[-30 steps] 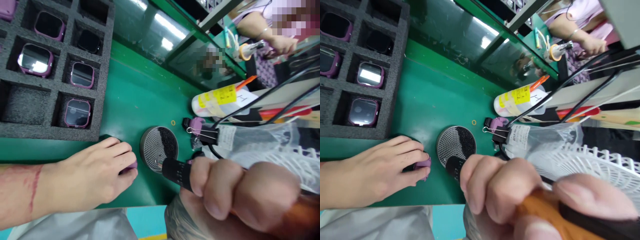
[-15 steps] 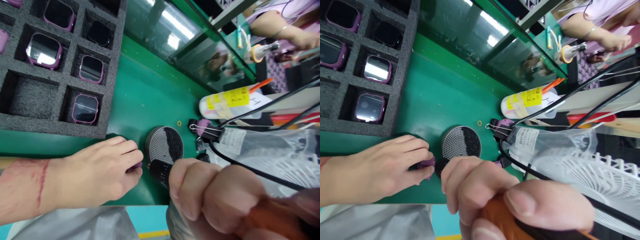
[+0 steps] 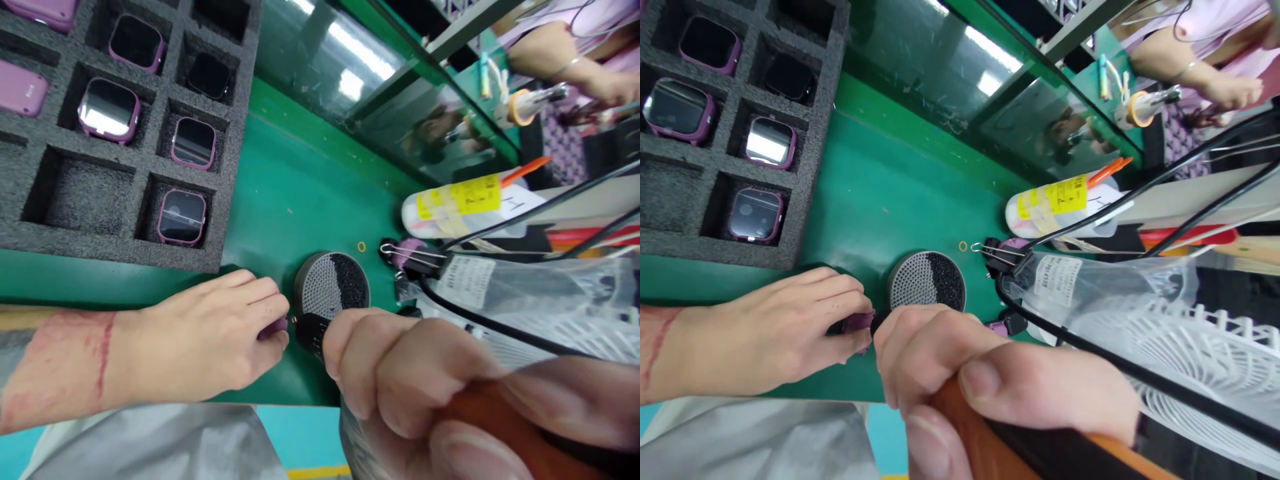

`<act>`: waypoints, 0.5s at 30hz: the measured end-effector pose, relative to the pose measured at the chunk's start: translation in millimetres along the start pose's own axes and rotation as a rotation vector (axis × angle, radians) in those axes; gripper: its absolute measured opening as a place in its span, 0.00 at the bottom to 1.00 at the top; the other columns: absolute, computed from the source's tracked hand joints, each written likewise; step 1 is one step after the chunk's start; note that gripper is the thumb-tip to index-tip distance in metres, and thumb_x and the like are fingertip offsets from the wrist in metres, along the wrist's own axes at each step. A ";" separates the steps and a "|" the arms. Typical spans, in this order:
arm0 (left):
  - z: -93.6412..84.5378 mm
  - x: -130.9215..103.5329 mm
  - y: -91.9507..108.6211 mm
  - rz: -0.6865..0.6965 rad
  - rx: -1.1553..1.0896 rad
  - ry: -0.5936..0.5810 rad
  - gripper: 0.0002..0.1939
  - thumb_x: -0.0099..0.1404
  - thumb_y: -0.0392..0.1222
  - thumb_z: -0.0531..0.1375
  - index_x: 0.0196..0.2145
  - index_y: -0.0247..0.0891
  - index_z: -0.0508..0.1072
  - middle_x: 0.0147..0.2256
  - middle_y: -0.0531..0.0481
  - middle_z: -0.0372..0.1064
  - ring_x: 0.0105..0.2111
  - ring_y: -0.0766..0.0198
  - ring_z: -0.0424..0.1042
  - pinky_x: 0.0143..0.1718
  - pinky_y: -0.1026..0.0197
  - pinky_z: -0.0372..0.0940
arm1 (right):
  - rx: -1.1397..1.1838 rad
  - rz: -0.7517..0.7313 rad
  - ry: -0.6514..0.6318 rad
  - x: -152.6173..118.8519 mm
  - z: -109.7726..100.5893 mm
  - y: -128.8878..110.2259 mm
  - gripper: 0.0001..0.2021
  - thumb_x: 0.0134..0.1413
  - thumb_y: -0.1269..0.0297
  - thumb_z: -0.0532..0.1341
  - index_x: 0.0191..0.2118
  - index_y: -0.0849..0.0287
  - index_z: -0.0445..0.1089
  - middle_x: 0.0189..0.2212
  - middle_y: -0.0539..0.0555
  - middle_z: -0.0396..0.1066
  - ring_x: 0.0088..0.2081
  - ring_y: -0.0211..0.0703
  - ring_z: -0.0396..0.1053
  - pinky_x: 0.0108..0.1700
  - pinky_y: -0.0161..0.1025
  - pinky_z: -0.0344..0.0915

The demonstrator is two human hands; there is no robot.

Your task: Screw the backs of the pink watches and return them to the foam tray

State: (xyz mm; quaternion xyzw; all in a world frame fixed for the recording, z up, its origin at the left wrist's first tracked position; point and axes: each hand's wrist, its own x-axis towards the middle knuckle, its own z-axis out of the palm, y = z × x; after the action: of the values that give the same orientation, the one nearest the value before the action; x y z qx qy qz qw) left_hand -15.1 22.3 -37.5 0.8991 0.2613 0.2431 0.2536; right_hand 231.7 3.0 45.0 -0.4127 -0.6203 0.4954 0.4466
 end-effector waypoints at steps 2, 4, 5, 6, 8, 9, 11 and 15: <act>-1.9 0.6 0.6 0.025 0.026 -0.025 0.08 0.89 0.36 0.62 0.50 0.38 0.83 0.46 0.47 0.76 0.44 0.56 0.70 0.46 0.52 0.64 | 0.037 -0.067 0.109 2.1 12.7 6.3 0.16 0.76 0.71 0.71 0.58 0.40 0.72 0.30 0.44 0.72 0.22 0.45 0.68 0.26 0.49 0.72; -4.4 1.4 1.4 0.060 0.068 -0.080 0.06 0.85 0.34 0.63 0.52 0.39 0.82 0.46 0.46 0.75 0.43 0.55 0.69 0.45 0.51 0.63 | 0.113 -0.162 0.235 6.0 18.7 14.1 0.13 0.78 0.66 0.69 0.60 0.42 0.74 0.27 0.42 0.67 0.19 0.41 0.62 0.22 0.47 0.70; -5.7 1.7 1.7 0.078 0.084 -0.106 0.06 0.82 0.33 0.65 0.51 0.39 0.81 0.46 0.46 0.75 0.43 0.54 0.69 0.44 0.51 0.62 | 0.143 -0.211 0.284 9.0 18.4 18.1 0.12 0.77 0.65 0.69 0.60 0.44 0.75 0.26 0.41 0.65 0.18 0.40 0.61 0.21 0.46 0.69; -7.1 1.8 1.8 0.095 0.092 -0.128 0.05 0.79 0.32 0.66 0.48 0.40 0.80 0.47 0.46 0.75 0.43 0.54 0.68 0.44 0.50 0.63 | 0.169 -0.251 0.317 12.5 16.5 22.0 0.12 0.77 0.65 0.70 0.59 0.46 0.76 0.26 0.40 0.64 0.18 0.38 0.61 0.20 0.45 0.69; -9.9 0.9 1.6 0.120 0.082 -0.153 0.06 0.75 0.30 0.67 0.44 0.41 0.79 0.51 0.44 0.76 0.47 0.52 0.71 0.47 0.51 0.66 | 0.195 -0.288 0.351 20.2 10.5 29.0 0.12 0.75 0.69 0.70 0.58 0.48 0.79 0.27 0.40 0.66 0.18 0.36 0.62 0.22 0.44 0.69; -11.5 0.2 1.2 0.132 0.064 -0.155 0.07 0.74 0.30 0.67 0.43 0.40 0.79 0.54 0.43 0.77 0.51 0.51 0.72 0.51 0.51 0.68 | 0.203 -0.306 0.359 23.8 7.9 32.0 0.12 0.74 0.70 0.70 0.57 0.48 0.79 0.28 0.40 0.67 0.18 0.35 0.62 0.22 0.42 0.69; -15.1 -1.4 0.5 0.146 0.019 -0.150 0.07 0.73 0.29 0.65 0.43 0.40 0.80 0.62 0.41 0.78 0.58 0.49 0.73 0.58 0.50 0.71 | 0.226 -0.328 0.368 29.0 5.2 36.4 0.11 0.74 0.70 0.69 0.55 0.49 0.79 0.28 0.40 0.69 0.18 0.34 0.61 0.22 0.40 0.68; -19.2 -2.4 0.4 0.134 -0.029 -0.097 0.11 0.74 0.28 0.62 0.47 0.38 0.82 0.62 0.38 0.79 0.59 0.47 0.75 0.59 0.48 0.75 | 0.242 -0.298 0.342 29.6 8.1 38.0 0.10 0.75 0.68 0.71 0.55 0.46 0.78 0.27 0.38 0.69 0.19 0.34 0.62 0.24 0.40 0.71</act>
State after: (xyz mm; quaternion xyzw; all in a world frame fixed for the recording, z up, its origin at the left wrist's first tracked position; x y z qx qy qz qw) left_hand -27.8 26.9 -23.5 0.9216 0.1842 0.2193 0.2620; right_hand 218.8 35.7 11.1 -0.3382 -0.5257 0.4178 0.6593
